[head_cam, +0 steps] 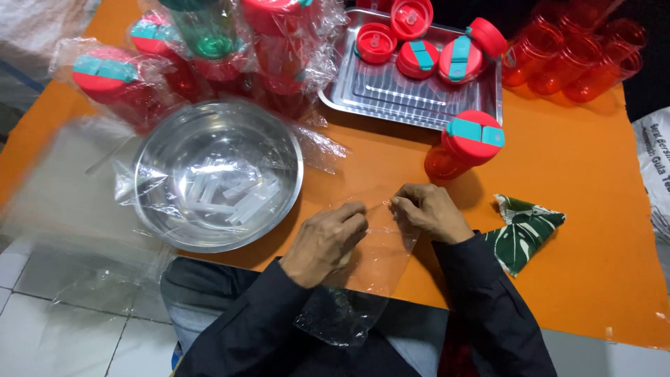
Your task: Assembling plastic cups with lids and straws and wrapping them in plastic film
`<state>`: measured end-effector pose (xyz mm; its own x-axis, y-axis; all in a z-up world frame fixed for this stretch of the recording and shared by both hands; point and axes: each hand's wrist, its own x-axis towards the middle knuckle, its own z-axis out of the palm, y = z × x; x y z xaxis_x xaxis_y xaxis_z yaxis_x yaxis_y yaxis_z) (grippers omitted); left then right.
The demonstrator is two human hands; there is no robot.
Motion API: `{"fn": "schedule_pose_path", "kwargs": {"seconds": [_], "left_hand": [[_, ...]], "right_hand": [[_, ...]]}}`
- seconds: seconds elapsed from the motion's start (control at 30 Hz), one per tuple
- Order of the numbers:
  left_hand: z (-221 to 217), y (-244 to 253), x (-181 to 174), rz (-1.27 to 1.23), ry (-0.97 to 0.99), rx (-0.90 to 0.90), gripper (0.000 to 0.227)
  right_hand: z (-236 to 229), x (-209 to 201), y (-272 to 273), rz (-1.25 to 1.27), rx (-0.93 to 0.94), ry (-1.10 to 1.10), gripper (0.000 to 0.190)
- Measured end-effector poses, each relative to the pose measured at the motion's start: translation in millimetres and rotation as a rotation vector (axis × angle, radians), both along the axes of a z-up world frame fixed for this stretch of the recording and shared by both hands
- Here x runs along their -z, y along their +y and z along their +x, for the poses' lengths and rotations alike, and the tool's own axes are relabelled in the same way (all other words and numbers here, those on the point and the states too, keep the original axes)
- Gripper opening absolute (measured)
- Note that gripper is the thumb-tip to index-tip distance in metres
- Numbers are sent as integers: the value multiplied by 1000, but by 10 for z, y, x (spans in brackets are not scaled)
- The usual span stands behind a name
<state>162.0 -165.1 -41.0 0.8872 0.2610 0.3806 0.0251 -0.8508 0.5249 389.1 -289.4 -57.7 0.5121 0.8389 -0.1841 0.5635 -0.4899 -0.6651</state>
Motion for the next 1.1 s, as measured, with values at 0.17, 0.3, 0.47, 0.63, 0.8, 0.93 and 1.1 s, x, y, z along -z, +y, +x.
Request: {"fn": "schedule_pose_path", "kwargs": {"seconds": [0.17, 0.3, 0.47, 0.63, 0.8, 0.93, 1.1], "left_hand": [[-56, 100, -62, 16, 104, -16, 7], [-68, 161, -222, -12, 119, -71, 6], [-18, 157, -392, -28, 94, -50, 6], [39, 146, -581, -9, 87, -64, 6], [148, 157, -685, 43, 48, -112, 7], [242, 187, -846, 72, -18, -137, 10], [402, 258, -1035, 104, -104, -122, 11]], "right_hand": [[-257, -408, -197, 57, 22, -268, 33], [-252, -796, -412, 304, 46, -557, 29], [378, -1076, -302, 178, -60, -803, 75], [778, -982, -92, -64, -116, -576, 105], [869, -984, -79, -160, -121, -601, 103], [897, -1024, -111, -104, -166, -506, 112], [959, -865, -187, 12, -45, -469, 102]]}}
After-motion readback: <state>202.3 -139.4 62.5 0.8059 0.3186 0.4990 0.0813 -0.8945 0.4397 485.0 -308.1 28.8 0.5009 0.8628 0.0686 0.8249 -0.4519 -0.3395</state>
